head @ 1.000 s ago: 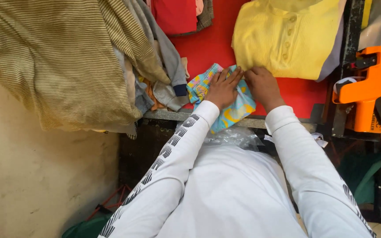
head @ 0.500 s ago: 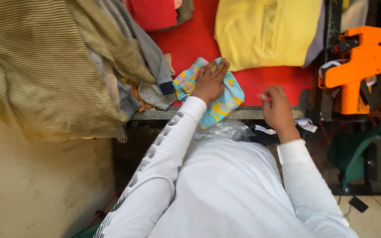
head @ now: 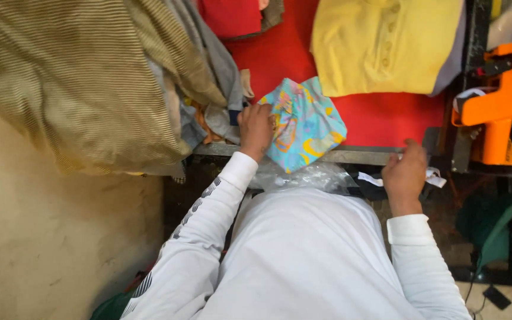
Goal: The person folds various clothing items, including a beige t-shirt, a grey sweatshirt, a striped shirt, and colorful children's pants, on a red surface. They handle each item by hand, smoothing and folding them into neat stacks.
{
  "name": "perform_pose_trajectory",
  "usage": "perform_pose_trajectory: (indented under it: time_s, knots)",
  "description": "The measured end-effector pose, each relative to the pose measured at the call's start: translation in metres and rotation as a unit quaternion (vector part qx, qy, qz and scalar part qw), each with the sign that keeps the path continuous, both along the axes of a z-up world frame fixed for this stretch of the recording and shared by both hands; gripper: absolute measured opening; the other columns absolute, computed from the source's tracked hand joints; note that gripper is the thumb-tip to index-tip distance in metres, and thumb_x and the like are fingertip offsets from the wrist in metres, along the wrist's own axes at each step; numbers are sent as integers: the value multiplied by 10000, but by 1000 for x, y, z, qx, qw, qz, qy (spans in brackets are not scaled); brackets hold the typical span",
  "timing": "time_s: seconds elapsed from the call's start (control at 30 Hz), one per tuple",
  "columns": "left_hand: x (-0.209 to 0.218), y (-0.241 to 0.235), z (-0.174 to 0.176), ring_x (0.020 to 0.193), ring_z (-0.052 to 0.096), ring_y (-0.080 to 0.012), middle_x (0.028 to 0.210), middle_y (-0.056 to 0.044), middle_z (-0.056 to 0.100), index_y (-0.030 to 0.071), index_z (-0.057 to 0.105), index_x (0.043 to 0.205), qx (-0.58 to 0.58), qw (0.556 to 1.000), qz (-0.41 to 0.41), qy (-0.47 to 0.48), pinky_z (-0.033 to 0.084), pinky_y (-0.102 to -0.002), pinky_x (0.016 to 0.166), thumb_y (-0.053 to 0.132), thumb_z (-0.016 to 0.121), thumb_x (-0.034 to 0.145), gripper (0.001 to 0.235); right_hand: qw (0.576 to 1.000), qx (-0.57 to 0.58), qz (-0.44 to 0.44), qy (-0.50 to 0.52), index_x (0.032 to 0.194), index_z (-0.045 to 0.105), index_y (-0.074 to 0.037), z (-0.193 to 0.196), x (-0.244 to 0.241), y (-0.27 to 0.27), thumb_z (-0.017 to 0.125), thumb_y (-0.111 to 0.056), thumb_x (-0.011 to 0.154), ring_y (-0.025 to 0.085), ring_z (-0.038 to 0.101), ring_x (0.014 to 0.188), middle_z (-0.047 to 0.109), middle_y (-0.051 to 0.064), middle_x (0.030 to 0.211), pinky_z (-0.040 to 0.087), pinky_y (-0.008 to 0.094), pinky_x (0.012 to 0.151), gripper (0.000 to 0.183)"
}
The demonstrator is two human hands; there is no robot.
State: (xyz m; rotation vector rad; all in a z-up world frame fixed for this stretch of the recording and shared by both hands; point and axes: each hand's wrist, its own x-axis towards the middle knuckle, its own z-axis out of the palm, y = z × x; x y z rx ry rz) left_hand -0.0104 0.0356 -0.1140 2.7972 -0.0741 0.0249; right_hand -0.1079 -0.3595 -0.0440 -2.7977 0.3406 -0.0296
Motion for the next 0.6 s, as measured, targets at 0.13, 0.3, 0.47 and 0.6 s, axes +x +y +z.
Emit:
perform_pose_trajectory:
  time_s: [0.13, 0.3, 0.47, 0.6]
  knots:
    - [-2, -28, 73, 1153, 666, -331, 1164, -56, 675, 229, 602, 1286, -224, 965, -17, 135, 529, -508, 969, 440, 622, 991, 363, 978, 174, 113, 18, 1298, 658, 40, 50, 29, 79, 694, -123, 1052, 405, 711, 980, 677, 220, 1046, 593, 466, 787, 297]
    - [-26, -64, 226, 1237, 645, -340, 1333, -63, 698, 371, 425, 1475, -454, 865, -107, 183, 548, -481, 1024, 409, 602, 1021, 488, 860, 433, 251, -103, 1469, 269, 138, 147, 46, 173, 729, 17, 904, 620, 618, 1059, 568, 435, 1166, 533, 663, 887, 739]
    - [-5, -18, 206, 1470, 326, -416, 1565, -120, 449, 222, 377, 1572, -286, 951, -105, -56, 208, -563, 1236, 324, 786, 832, 852, 705, 704, 72, -40, 1178, 584, 15, 140, 70, 151, 492, 0, 883, 156, 650, 874, 613, 68, 951, 538, 280, 789, 309]
    - [15, 10, 112, 1149, 679, -354, 1103, -96, 750, 184, 715, 1136, -309, 927, -121, 174, 505, -448, 995, 231, 798, 853, 299, 597, 794, -78, 88, 1094, 628, -20, 171, 82, 142, 570, -175, 779, 195, 660, 669, 639, 106, 790, 485, 273, 623, 356]
